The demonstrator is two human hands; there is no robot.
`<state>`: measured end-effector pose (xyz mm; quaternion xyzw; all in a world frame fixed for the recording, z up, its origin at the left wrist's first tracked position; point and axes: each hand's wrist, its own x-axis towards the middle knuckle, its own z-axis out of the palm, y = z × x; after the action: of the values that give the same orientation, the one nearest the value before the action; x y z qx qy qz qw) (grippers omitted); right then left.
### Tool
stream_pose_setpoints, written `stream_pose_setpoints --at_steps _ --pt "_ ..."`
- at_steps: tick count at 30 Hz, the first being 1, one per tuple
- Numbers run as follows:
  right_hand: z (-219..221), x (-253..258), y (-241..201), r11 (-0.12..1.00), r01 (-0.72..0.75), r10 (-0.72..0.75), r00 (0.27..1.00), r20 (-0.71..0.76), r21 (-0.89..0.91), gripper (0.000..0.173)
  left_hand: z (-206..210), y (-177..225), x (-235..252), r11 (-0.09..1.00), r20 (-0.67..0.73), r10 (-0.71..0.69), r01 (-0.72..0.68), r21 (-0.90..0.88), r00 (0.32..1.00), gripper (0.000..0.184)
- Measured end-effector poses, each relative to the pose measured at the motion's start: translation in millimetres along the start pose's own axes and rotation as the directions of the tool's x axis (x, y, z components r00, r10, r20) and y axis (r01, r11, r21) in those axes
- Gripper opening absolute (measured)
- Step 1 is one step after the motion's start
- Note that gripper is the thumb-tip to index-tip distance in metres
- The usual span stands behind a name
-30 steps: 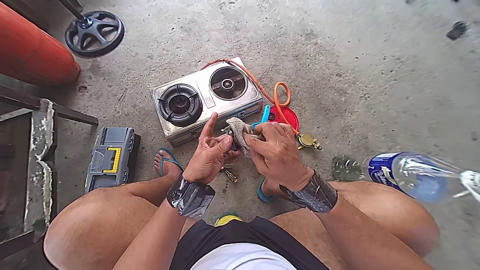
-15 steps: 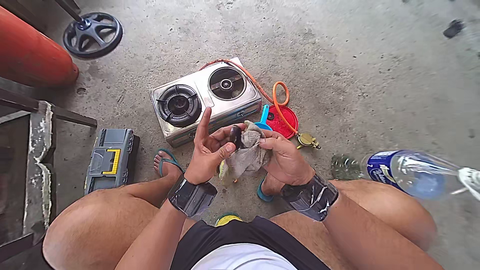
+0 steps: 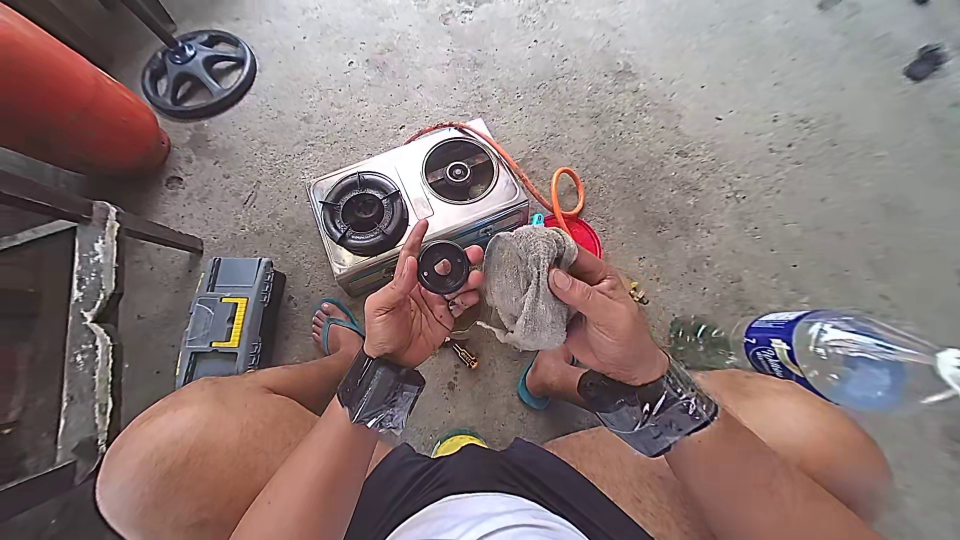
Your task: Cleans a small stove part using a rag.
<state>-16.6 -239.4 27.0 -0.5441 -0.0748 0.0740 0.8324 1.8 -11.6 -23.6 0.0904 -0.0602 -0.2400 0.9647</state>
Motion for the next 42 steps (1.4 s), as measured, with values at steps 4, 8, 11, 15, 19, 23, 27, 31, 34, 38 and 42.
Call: stream_pose_setpoints --at_steps 4,8,11,15,19,23,27,31,34,38,42 --pt "3.1 0.8 3.3 0.828 0.21 -0.183 0.978 0.104 -0.519 0.019 -1.5 -0.3 0.1 0.998 -0.041 0.022 -0.02 0.062 0.999 0.063" --pt "-1.4 1.4 13.5 0.519 0.284 -0.212 0.957 0.201 -0.807 0.023 -1.3 -5.5 0.8 0.97 -0.084 0.08 -0.058 0.236 0.993 0.07" --pt "-2.6 1.2 14.7 0.357 0.32 -0.223 0.942 0.253 -0.878 0.019 1.7 -9.6 0.7 0.907 -0.13 0.098 -0.035 0.42 0.987 0.077" --pt "-6.5 5.9 5.0 -0.009 0.402 -0.24 0.888 0.393 -0.915 0.018 10.8 -11.7 0.9 0.768 -0.195 0.1 0.049 0.639 0.976 0.083" --pt "-6.4 8.8 5.0 -0.183 0.451 -0.196 0.854 0.482 -0.874 0.018 18.2 -3.4 0.1 0.722 -0.272 0.074 0.137 0.678 0.959 0.086" --pt "1.9 7.6 11.2 -0.194 0.478 -0.117 0.856 0.504 -0.857 0.02 21.3 -2.1 -4.4 0.648 -0.332 0.048 0.224 0.728 0.942 0.091" --pt "0.5 3.0 24.6 0.207 0.322 -0.029 0.946 0.323 -0.924 0.024 20.8 -5.3 -7.0 0.625 -0.334 0.065 0.223 0.748 0.94 0.094" --pt "-2.4 2.0 29.7 0.58 0.055 0.153 0.973 0.174 -0.813 0.023 20.3 -3.9 -7.1 0.621 -0.303 0.059 0.203 0.757 0.951 0.095" --pt "0.2 1.9 25.3 0.167 0.284 -0.049 0.959 0.28 -0.944 0.025 21.8 -3.0 -5.7 0.606 -0.325 0.052 0.228 0.762 0.944 0.095" --pt "10.2 1.2 24.6 -0.114 0.344 -0.154 0.921 0.358 -0.932 0.023 21.2 -3.4 -1.2 0.614 -0.328 0.067 0.221 0.758 0.942 0.095" --pt "7.3 -1.7 32.0 0.372 0.091 0.067 0.99 0.125 -0.924 0.026 15.3 -9.0 -5.4 0.604 -0.331 0.084 0.216 0.767 0.94 0.097"
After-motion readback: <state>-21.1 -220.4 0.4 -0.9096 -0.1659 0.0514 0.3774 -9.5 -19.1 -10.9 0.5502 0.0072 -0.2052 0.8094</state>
